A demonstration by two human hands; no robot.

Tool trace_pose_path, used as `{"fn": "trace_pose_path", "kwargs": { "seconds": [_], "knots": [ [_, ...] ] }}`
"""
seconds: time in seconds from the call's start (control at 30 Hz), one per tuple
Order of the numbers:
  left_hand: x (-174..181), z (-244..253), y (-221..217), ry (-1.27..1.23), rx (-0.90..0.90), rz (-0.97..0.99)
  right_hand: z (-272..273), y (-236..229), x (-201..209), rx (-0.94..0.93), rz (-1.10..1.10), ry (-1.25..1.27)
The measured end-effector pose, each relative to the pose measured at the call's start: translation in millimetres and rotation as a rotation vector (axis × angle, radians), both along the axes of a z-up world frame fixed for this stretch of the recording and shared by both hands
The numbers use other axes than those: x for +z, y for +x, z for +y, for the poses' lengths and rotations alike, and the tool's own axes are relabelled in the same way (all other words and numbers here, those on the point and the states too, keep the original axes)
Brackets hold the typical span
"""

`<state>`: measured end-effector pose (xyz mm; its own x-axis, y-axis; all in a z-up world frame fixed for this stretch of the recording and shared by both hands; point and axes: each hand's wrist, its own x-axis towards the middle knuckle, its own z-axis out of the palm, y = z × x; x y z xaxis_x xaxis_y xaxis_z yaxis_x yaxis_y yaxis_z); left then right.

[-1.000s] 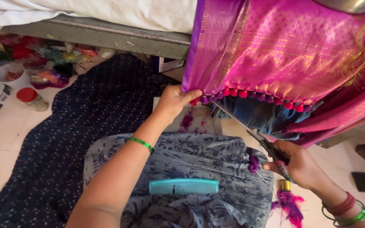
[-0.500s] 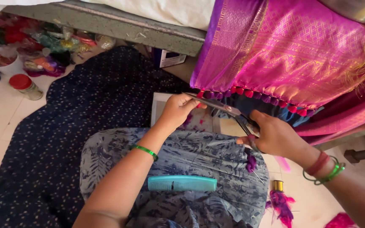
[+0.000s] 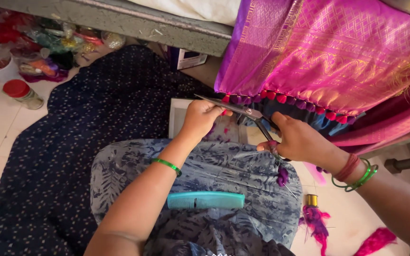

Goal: Hand-stitching and trimming decorative tassels onto the border of a saree.

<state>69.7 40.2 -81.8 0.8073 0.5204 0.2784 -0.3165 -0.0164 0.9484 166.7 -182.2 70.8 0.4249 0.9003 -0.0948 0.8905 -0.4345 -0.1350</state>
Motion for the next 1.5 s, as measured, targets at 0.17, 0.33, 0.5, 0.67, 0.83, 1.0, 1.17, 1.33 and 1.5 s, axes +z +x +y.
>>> {"fn": "trace_pose_path", "kwargs": {
  "seconds": [0.17, 0.33, 0.5, 0.67, 0.83, 1.0, 1.17, 1.33, 1.5],
  "knots": [
    [9.7, 0.0, -5.8, 0.076, 0.044, 0.018, -9.2, 2.9, -5.7, 0.008, 0.03, 0.076],
    [4.0, 10.0, -15.0, -0.013, 0.039, 0.063, -34.4, 8.8, -22.3, -0.019, 0.097, 0.109],
    [-30.3, 26.5, -16.9, -0.147, 0.037, 0.094, -87.8, 28.5, -66.1, 0.079, 0.236, 0.088],
    [-35.2, 20.1, -15.3, -0.205, -0.016, 0.183, -109.8, 0.6, -91.1, -0.022, 0.394, -0.448],
    [-22.9, 6.5, -11.0, -0.576, -0.173, 0.21, -122.0, 20.3, -142.7, 0.077, 0.541, -0.381],
    [-43.3, -12.9, 5.7, -0.731, -0.266, 0.186, -39.1, 2.8, -131.5, 0.194, 0.291, 0.366],
    [-76.7, -12.7, 8.5, -0.802, -0.292, 0.163, 34.0, -13.4, -147.2, -0.306, 0.749, 0.619],
    [9.6, -6.7, -9.8, -0.234, -0.135, 0.096, 5.7, 17.2, -186.7, -0.302, 0.314, 0.547],
    [49.4, 2.2, -4.0, -0.265, -0.206, -0.126, -88.9, 34.2, -210.0, -0.375, -0.011, 0.41]
  ]
}}
